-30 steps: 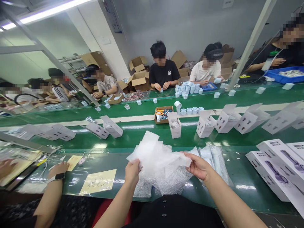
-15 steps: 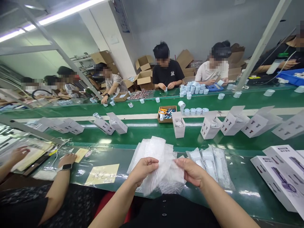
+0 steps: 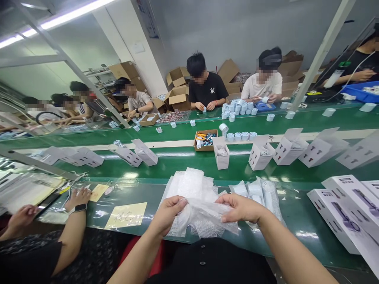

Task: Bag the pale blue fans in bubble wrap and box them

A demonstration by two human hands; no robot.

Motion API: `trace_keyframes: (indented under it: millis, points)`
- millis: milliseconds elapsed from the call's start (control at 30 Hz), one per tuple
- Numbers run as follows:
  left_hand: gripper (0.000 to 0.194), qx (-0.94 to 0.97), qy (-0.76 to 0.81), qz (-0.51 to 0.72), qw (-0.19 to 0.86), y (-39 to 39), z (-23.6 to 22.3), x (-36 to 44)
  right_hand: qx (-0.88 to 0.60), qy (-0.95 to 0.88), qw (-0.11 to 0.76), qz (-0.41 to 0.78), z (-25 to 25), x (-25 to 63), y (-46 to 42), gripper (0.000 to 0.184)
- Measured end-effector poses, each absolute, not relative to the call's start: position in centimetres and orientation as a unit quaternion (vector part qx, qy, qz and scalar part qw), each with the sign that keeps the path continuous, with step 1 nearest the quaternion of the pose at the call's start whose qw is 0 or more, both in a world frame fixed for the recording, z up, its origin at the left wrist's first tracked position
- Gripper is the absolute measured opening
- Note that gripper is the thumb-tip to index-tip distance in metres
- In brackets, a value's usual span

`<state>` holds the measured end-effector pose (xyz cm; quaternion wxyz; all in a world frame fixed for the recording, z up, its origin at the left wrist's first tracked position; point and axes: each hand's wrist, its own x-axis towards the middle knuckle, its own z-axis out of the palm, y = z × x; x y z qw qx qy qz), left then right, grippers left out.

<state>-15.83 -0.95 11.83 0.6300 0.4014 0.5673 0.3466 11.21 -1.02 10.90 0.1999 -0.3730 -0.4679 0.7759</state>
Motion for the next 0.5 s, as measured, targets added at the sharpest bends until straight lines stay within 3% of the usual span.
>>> trace_keyframes:
  millis: [100,233,300,400,500]
  points:
    - [0.039,0.379,0.563,0.371,0.634,-0.3,12.7,-17.2,-0.391,-0.528,0.204,0.726,10.8,12.6,-0.8,0.041]
    - [0.039,0.274,0.504,0.440,0.691,0.2,13.2,-15.5,-0.341,-0.358,0.398,0.773,9.8,10.7,-0.3,0.049]
    - [0.035,0.305,0.501,0.454,0.671,0.2,13.1,-13.8,-0.317,-0.266,0.437,0.799,9.5,8.7,0.3,0.046]
    - [0.019,0.502,0.527,0.408,0.551,-0.4,12.6,-12.2,-0.361,-0.210,0.478,0.773,9.9,6.5,1.6,0.037]
    - [0.004,0.688,0.520,0.316,0.395,-2.1,12.0,-12.3,-0.379,-0.248,0.532,0.715,10.9,5.8,2.8,0.042]
